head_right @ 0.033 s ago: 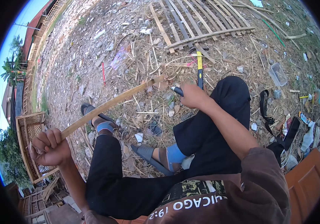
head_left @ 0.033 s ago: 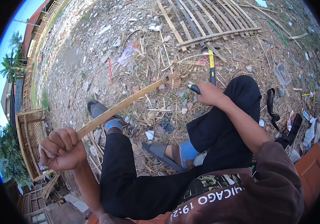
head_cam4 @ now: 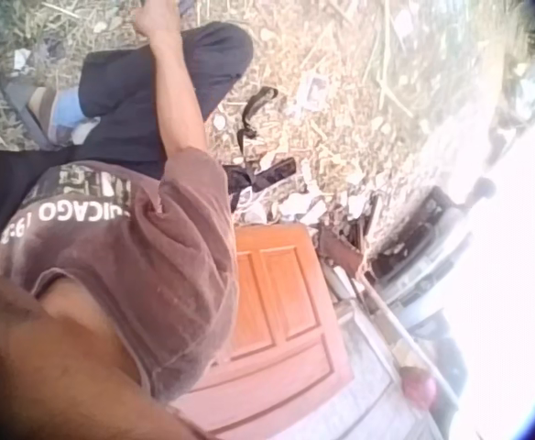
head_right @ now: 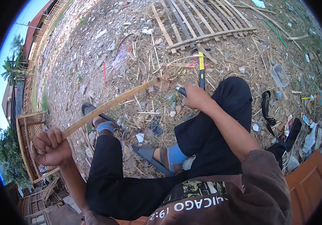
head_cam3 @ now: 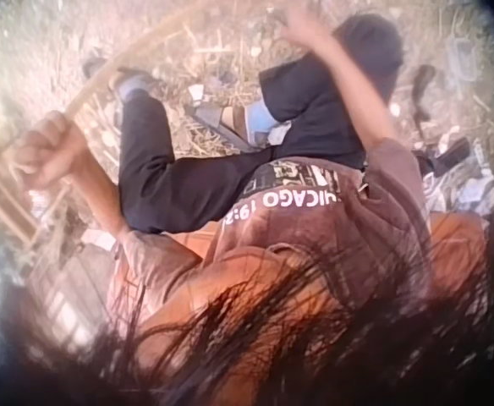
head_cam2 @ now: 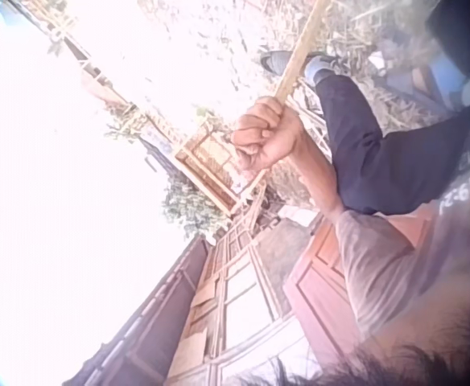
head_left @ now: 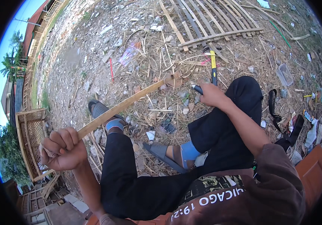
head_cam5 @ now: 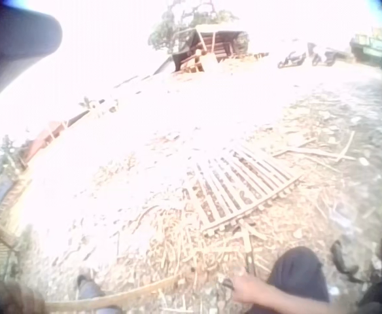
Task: The person whittles a long strip of bamboo using a knife, shaving off thin layers along its length while holding it by hand.
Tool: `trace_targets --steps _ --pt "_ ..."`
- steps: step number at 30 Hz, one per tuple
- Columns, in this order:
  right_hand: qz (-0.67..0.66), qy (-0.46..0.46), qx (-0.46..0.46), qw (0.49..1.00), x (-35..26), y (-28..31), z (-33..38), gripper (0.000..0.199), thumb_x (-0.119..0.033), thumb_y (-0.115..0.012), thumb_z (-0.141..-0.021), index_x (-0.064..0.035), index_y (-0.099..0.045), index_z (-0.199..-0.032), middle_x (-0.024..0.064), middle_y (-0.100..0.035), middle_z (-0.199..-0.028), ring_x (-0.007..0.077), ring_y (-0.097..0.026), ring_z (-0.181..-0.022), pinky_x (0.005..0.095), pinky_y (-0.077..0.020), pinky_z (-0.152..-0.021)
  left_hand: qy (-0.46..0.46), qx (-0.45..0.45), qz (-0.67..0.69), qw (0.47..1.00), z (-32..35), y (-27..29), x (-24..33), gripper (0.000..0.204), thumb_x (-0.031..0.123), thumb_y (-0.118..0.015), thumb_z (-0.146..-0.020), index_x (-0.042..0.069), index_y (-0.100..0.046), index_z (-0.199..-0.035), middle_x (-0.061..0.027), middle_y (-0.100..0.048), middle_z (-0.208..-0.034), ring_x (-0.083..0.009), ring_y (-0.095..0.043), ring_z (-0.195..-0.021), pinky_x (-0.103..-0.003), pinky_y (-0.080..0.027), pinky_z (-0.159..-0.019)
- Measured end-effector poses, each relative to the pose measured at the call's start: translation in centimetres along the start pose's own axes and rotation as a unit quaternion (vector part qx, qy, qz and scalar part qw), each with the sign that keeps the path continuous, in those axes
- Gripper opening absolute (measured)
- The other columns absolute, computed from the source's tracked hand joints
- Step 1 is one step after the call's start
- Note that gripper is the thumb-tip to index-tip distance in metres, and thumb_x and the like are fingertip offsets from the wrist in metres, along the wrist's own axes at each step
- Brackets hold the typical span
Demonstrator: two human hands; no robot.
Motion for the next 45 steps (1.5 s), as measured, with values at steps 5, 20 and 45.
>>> trace_targets --steps 5,20,45 --pt "-0.11 0.002 0.018 0.994 -1.1 1.7 1.3 0.026 -0.015 -0.061 -0.08 -0.0012 -0.056 -0.101 0.0223 -0.065 -0.083 0.0413 -0.064 -0.083 0.0493 -0.0487 -0.074 -0.019 0.106 -0.048 0.993 0.8 2.3 0.9 0.041 0.031 -0.043 -0.092 0.015 -0.028 -0.058 0.0021 -0.023 -0.056 -0.0094 -0.023 -0.046 -0.028 -0.02 -0.047" --pt "-0.374 0.166 0.061 0.91 -18.1 -0.1 9.6 0.022 -0.016 -0.062 -0.086 -0.0018 -0.05 -0.098 0.0214 -0.058 -0.066 0.0417 -0.06 -0.063 0.0487 -0.0431 -0.057 0.025 0.156 -0.124 0.98 1.1 1.4 0.5 0.07 0.069 -0.025 -0.094 0.01 -0.041 -0.06 -0.0005 -0.03 -0.052 -0.0134 -0.029 -0.047 -0.029 -0.025 -0.052" --pt "-0.253 0.25 0.064 0.932 -22.0 4.0 8.9 0.015 -0.01 -0.062 -0.075 -0.0041 -0.056 -0.088 0.0196 -0.061 -0.064 0.0428 -0.061 -0.063 0.0511 -0.0497 -0.061 -0.014 0.077 -0.154 0.985 1.5 -2.7 -0.2 0.048 0.036 -0.032 -0.105 0.017 -0.026 -0.062 0.004 -0.018 -0.053 -0.0101 -0.018 -0.052 -0.03 -0.024 -0.061"
Point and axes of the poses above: each hand's wrist, its own z-axis away from the middle knuckle, its own y-axis out of the back of the hand, x = y × z, the point moved 10 cm from there along -z, towards the middle knuckle
